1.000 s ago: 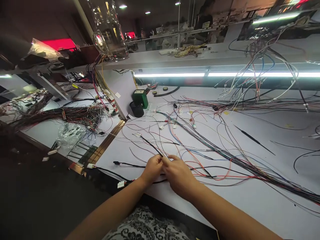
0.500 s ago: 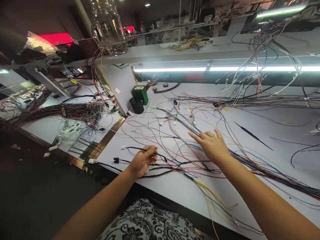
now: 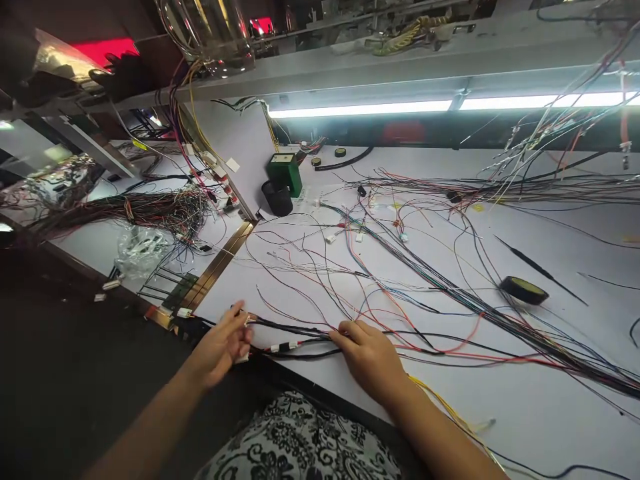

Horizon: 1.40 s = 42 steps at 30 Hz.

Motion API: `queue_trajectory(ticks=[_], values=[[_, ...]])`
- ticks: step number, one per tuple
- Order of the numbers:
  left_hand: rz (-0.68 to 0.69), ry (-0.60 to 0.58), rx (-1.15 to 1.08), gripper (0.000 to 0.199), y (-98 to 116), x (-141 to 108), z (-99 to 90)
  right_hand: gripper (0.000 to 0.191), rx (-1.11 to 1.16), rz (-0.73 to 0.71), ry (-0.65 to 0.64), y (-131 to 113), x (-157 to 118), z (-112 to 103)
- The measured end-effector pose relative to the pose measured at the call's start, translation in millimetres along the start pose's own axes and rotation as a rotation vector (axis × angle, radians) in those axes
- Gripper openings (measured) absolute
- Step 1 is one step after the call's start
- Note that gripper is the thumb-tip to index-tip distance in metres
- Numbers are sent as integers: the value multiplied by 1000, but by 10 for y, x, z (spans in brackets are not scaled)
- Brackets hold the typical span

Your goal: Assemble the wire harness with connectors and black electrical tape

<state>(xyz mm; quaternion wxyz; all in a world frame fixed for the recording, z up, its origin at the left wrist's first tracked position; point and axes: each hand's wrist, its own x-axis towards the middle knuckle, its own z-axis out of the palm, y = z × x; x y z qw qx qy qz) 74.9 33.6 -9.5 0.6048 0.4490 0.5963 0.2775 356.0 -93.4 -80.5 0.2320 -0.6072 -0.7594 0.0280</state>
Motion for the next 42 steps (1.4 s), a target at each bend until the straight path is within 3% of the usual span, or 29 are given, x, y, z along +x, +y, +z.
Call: queue_trajectory(ticks=[2,4,7,9,12,15,20,23,28,32,34,37,42], values=[[274,214,311,54,-46,-23,1,40,14,13,-13,12,11,-22],[520,242,591,40,-77,-58,115,38,41,43,-31,-4,48,-67],[858,-45,960,23,-110,-109,457,28,111,103,-60,-44,115,-136],[933,-176,1039,23,-136,-117,697,25,157,133,-84,-69,155,-164],[919,-169,1101,20,-187,-100,927,25,140,209,-78,-113,204,-156],[916,-96,1169,20,-251,-107,999,24,49,280,-27,-166,215,-94],[971,-194,1192,30,-387,-172,962,24,58,174,66,-229,-14,8],[998,-265,1180,36,-435,-175,893,36,62,122,40,-232,-267,-31],[924,-377,1174,59,-428,-129,843,40,45,90,28,-123,-481,-217],[850,-399,1194,75,-424,-140,918,30,37,134,65,-45,-476,-206],[863,-409,1191,70,-433,-165,994,28,59,143,80,-31,-464,-148],[897,-442,1144,45,-432,-196,1131,26,77,174,102,-32,-430,-103],[834,-435,1086,12,-312,-183,1287,16,69,194,72,-74,-360,-211]])
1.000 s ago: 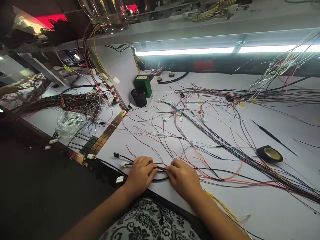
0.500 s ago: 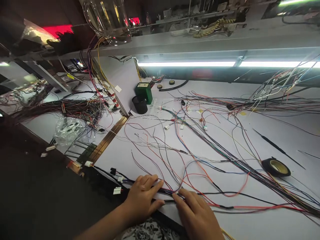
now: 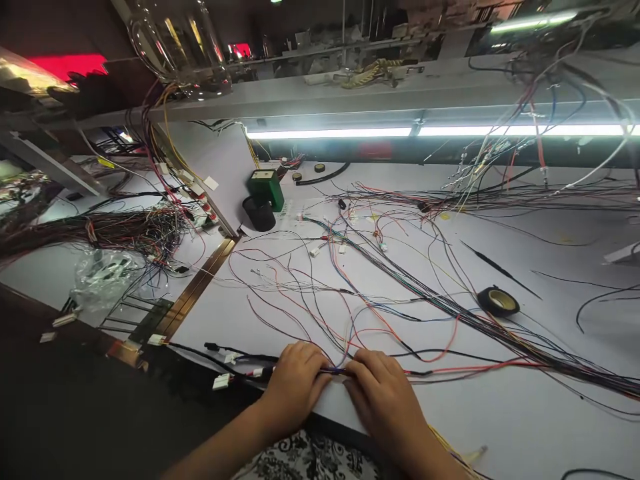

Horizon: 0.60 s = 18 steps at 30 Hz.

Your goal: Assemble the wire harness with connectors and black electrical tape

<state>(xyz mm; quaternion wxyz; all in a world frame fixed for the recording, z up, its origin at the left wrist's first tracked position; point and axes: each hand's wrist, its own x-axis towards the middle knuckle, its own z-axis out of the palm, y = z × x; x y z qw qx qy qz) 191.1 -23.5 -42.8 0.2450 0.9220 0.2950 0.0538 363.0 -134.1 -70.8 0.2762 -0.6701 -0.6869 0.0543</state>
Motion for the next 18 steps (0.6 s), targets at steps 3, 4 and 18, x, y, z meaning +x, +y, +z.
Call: queue_trajectory(ticks=[3,4,18], values=[[-26,-73,-17,10,19,101,-103,16,-33,1,17,-26,10,-50],[-30,-107,-12,13,20,135,-141,17,-43,6,39,-32,8,-61],[186,-392,256,32,105,557,-515,24,-285,254,-250,-349,318,-51]])
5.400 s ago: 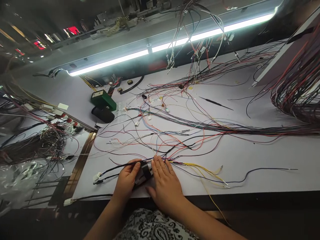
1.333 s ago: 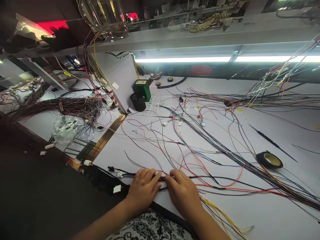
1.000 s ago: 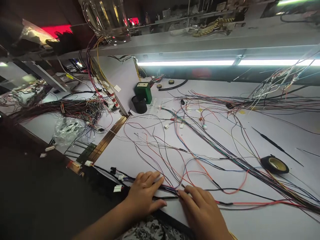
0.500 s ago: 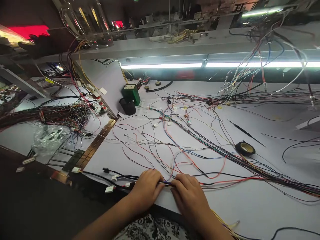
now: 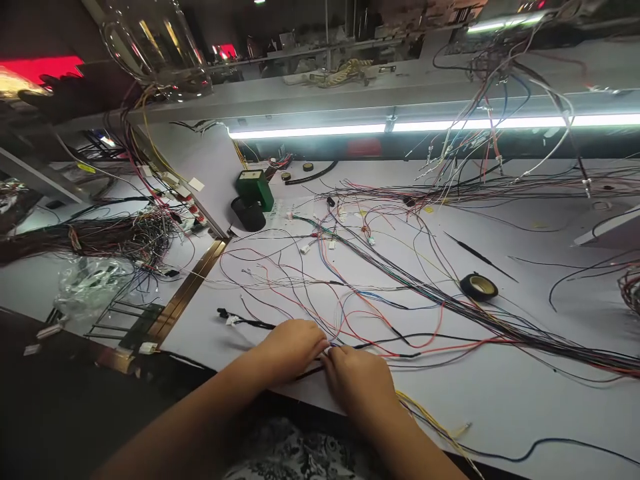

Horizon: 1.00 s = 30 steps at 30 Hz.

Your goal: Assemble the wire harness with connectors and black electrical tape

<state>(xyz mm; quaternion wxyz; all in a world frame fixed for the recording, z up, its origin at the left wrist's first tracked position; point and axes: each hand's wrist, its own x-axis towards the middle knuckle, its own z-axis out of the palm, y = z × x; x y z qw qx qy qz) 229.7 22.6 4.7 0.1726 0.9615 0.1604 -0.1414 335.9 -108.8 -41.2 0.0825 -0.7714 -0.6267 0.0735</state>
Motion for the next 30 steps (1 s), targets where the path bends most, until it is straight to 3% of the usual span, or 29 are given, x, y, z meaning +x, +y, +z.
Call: queue_trajectory(ticks=[4,11,15,17,22,25,28,30], values=[[22,-19,36,29,-38,118,-67,21,22,67,-135,-52,115,20],[69,-125,-59,29,-354,332,-144,6,395,-95,-86,62,-49,-52],[144,-196,-169,20,-472,369,-155,34,722,-41,-107,160,-49,-63],[177,-213,-224,21,-499,355,-140,45,988,53,-114,218,-4,-32],[234,-248,-325,26,-583,282,-99,67,1680,528,-228,330,112,0],[246,-302,-431,32,-668,266,-109,72,1834,579,-196,365,146,-61],[241,-390,-600,59,-721,256,-141,74,1912,550,-201,368,151,-124],[247,-433,-646,66,-735,239,-169,75,1920,548,-236,356,152,-138]])
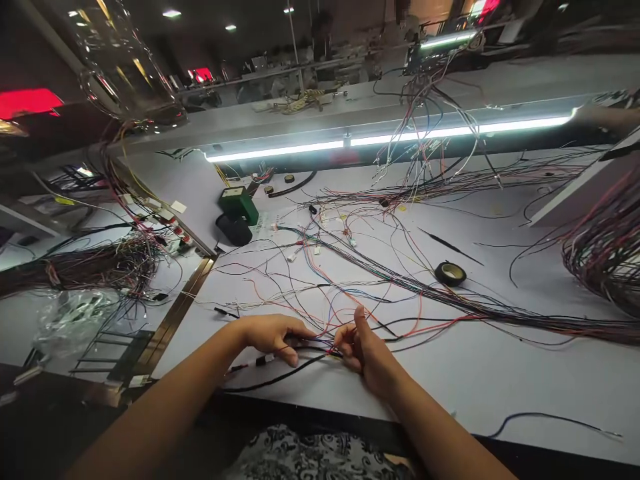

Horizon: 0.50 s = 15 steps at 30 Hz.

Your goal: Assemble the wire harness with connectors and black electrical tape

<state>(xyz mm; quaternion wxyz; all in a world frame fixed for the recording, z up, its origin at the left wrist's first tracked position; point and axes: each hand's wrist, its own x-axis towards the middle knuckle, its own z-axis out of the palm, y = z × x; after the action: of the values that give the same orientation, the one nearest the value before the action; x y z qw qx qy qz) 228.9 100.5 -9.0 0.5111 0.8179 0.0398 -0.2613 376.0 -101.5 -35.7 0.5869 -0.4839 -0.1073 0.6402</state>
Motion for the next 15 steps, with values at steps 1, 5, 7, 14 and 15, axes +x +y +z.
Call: queue_trajectory(ticks=[1,5,7,14,15], values=[[-2,-20,-6,67,5,-15,-8,76,-18,17,-3,2,2,8],[-66,-46,-31,61,2,-65,-40,62,-197,-59,109,-30,-4,45],[-84,-16,-16,56,-8,-74,-48,45,-329,-254,198,-103,-46,73],[-117,120,144,53,60,-20,36,56,-507,-301,69,-365,-248,190],[-128,130,162,55,75,-11,46,66,-423,-278,38,-366,-253,184]])
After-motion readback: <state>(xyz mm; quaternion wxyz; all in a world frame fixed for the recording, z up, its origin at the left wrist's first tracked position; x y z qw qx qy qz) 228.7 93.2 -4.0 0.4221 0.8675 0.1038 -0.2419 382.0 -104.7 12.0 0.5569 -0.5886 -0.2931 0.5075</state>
